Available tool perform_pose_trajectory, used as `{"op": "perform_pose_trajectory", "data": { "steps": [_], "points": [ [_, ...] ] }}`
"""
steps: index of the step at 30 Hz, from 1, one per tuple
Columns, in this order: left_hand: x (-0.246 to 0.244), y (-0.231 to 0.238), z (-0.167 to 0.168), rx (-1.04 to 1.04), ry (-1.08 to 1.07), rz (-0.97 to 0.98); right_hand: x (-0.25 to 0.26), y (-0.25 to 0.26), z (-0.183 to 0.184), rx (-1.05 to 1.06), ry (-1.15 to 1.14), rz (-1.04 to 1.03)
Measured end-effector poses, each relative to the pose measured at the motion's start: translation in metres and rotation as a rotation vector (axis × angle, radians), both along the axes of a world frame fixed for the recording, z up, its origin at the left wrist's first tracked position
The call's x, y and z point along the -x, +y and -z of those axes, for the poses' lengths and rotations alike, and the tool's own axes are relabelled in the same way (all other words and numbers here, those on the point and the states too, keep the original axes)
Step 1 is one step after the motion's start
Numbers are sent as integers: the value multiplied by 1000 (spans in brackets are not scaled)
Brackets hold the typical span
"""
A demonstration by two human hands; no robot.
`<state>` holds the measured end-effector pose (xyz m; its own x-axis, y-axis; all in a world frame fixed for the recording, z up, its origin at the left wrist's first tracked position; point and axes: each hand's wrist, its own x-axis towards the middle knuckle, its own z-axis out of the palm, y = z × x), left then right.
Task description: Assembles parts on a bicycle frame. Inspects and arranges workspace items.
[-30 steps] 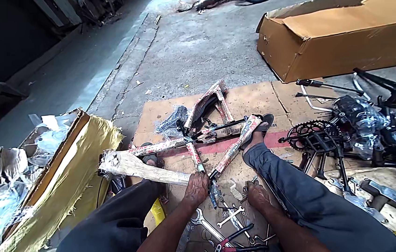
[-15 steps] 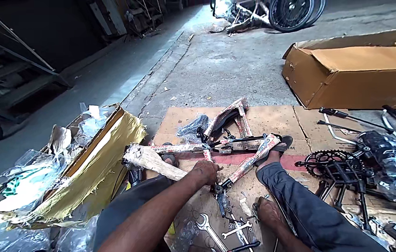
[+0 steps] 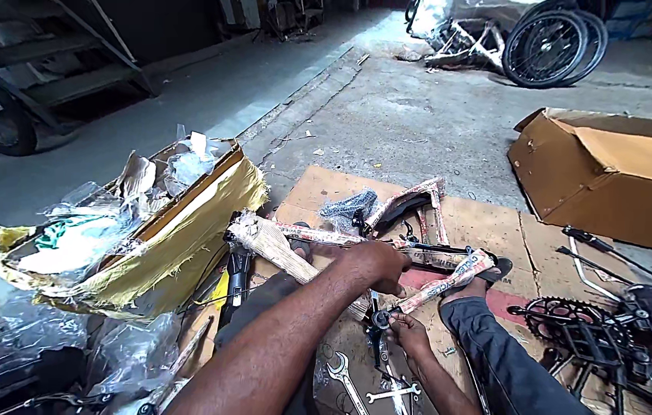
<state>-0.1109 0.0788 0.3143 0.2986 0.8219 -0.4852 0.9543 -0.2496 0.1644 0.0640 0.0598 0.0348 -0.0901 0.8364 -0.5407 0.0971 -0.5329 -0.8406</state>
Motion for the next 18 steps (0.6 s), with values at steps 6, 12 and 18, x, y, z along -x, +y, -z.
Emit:
{"op": "perform_pose_trajectory", "data": {
  "steps": [6,12,18],
  "points": [
    [6,-5,-9,0,10,11,12,-5,19,-21,-5,73],
    [7,-9,-17,-26,-7,19,13,0,25,-125,-81,-5],
    [9,-12,-15,-14,-21,45,7,-8,13,-522,-607,-361]
  ]
}}
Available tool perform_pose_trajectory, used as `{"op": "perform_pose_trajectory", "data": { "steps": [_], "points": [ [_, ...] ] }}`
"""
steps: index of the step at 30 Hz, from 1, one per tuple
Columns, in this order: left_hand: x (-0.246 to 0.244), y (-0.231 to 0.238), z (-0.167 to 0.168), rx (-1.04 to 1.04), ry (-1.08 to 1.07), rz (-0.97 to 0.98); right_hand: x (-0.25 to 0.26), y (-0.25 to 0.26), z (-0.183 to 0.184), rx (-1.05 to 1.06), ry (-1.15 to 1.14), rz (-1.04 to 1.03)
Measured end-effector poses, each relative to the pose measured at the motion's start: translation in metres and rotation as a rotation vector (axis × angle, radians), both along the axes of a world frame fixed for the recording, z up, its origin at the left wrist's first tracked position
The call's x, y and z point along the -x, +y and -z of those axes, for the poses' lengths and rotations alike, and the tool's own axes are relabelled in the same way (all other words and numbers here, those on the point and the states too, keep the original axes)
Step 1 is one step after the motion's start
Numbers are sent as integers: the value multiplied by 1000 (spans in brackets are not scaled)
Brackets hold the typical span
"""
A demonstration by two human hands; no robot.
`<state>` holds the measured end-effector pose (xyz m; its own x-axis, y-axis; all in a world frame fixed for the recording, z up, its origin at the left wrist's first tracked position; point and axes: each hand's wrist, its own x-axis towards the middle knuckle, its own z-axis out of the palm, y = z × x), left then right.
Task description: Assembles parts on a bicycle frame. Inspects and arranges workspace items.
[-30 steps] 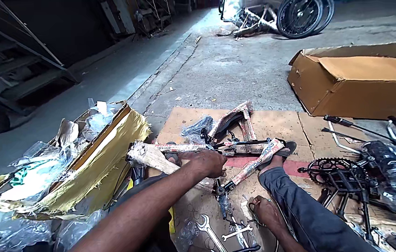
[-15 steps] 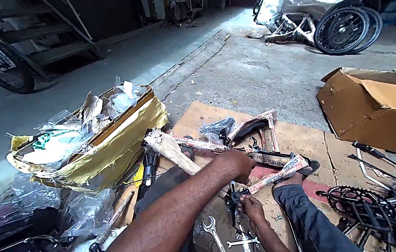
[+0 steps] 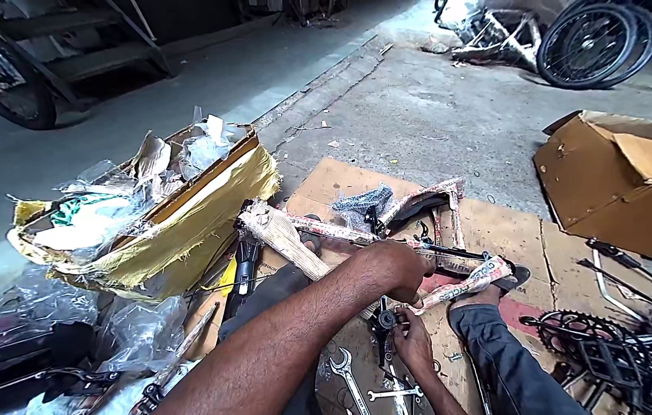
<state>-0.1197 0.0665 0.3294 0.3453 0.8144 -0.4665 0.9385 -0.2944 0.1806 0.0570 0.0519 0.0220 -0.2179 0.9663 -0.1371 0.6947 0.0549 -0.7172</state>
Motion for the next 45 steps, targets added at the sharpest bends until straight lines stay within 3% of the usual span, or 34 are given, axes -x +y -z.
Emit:
{"op": "perform_pose_trajectory", "data": {
  "steps": [2,5,14,23,28,34,39,42,45],
  "points": [
    [1,-2,-1,0,-9,-4,1,-1,-10,-129,-166,-198],
    [-1,-2,-1,-1,-13,0,7,10,-15,-128,-378,-431],
    [-3,-5,-2,11,-22,17,21,41,-40,13,-517,-637],
    [-1,-5,0,17,-37,9,20,41,-34,16,-530,-437],
    [0,-4,0,19,-36,19,30,29,-39,30,-685,-283],
    [0,-5,-3,25,-39,3,15,25,-54,282,-730,-394],
    [-4,-6,-7,23,-24,24,6,16,-42,8,-517,-424],
    [-9,-7,-8,27,-18,37,15,25,-42,-8,-516,-558],
    [-9,-9,-8,24,-14,44,28,25,-52,47,-635,-545]
  ]
}}
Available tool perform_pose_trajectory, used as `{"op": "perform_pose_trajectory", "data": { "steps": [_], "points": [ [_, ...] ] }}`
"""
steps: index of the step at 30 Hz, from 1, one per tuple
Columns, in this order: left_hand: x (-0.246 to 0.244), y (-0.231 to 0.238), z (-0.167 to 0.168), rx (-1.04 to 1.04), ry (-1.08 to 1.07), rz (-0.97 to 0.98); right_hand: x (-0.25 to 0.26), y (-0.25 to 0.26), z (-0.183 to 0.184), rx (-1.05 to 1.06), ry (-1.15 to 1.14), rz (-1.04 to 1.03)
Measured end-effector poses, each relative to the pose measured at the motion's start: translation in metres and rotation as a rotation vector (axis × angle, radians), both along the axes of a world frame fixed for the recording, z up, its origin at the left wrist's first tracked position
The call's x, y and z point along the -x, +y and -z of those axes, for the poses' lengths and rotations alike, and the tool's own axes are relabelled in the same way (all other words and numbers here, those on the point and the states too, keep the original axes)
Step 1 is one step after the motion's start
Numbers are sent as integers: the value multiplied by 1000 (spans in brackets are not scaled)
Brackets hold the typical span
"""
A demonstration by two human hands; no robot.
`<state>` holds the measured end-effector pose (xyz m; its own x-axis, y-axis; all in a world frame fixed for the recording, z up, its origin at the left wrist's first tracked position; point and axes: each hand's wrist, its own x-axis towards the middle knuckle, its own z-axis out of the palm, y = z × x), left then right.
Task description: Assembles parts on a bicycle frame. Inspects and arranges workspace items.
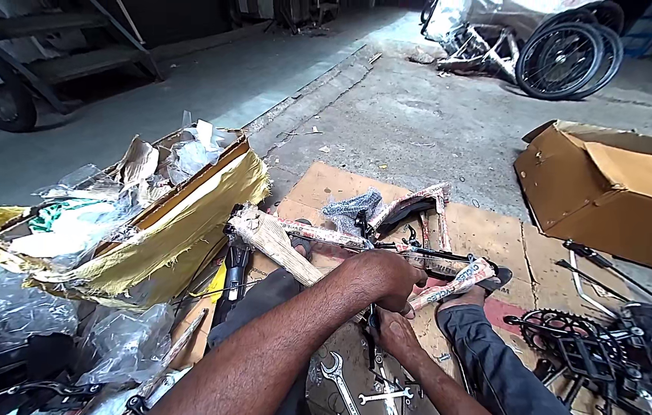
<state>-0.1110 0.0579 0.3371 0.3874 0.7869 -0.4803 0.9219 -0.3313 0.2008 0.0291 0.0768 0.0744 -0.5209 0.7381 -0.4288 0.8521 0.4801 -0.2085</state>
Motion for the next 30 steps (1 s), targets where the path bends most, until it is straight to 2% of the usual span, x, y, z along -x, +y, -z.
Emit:
{"op": "perform_pose_trajectory", "data": {
  "steps": [8,16,20,30],
  "points": [
    [6,-2,1,-4,-16,-15,1,9,1,23,-74,-134],
    [9,-4,1,-24,-26,-10,5,6,1,36,-151,-68],
    [8,-6,-1,-12,-33,-9,-6,6,13,49,-29,-31],
    [7,-3,2,-26,-10,4,4,-8,19,12,1,166]
  ]
}}
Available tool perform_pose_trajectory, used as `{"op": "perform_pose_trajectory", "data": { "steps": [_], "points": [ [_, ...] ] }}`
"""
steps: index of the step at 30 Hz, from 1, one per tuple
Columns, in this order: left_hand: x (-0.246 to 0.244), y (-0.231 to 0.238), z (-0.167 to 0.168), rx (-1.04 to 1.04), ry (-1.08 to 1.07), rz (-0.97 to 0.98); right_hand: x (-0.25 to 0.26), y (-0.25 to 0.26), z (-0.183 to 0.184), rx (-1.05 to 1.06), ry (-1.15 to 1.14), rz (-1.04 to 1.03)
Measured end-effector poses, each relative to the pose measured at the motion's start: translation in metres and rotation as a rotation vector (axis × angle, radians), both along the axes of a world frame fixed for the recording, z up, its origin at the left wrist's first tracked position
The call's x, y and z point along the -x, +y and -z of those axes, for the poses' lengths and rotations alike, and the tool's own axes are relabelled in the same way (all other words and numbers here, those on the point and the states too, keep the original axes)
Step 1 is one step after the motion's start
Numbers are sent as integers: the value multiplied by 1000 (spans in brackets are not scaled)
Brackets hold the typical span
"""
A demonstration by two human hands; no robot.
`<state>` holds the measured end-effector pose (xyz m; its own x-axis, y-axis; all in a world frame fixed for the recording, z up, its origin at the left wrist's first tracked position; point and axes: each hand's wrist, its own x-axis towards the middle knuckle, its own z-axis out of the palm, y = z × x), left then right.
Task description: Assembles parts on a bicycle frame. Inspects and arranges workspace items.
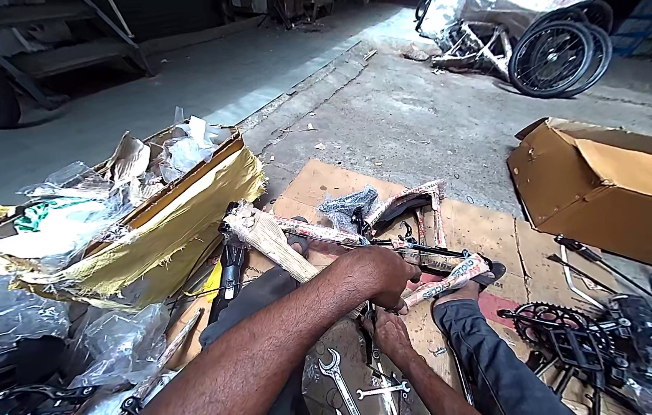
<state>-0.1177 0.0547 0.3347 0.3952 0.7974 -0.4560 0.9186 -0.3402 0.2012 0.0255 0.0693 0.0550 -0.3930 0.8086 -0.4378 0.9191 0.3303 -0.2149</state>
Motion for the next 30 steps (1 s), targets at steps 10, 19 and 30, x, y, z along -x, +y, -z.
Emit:
{"op": "perform_pose_trajectory", "data": {
  "steps": [10,19,30],
  "points": [
    [-5,0,1,-3,19,20,-7,1,4,57,93,-19],
    [1,-3,0,20,19,-17,-21,31,-4,128,3,-424],
    [4,-4,0,9,6,2,-9,5,0,-28,-31,-166]
  ]
}}
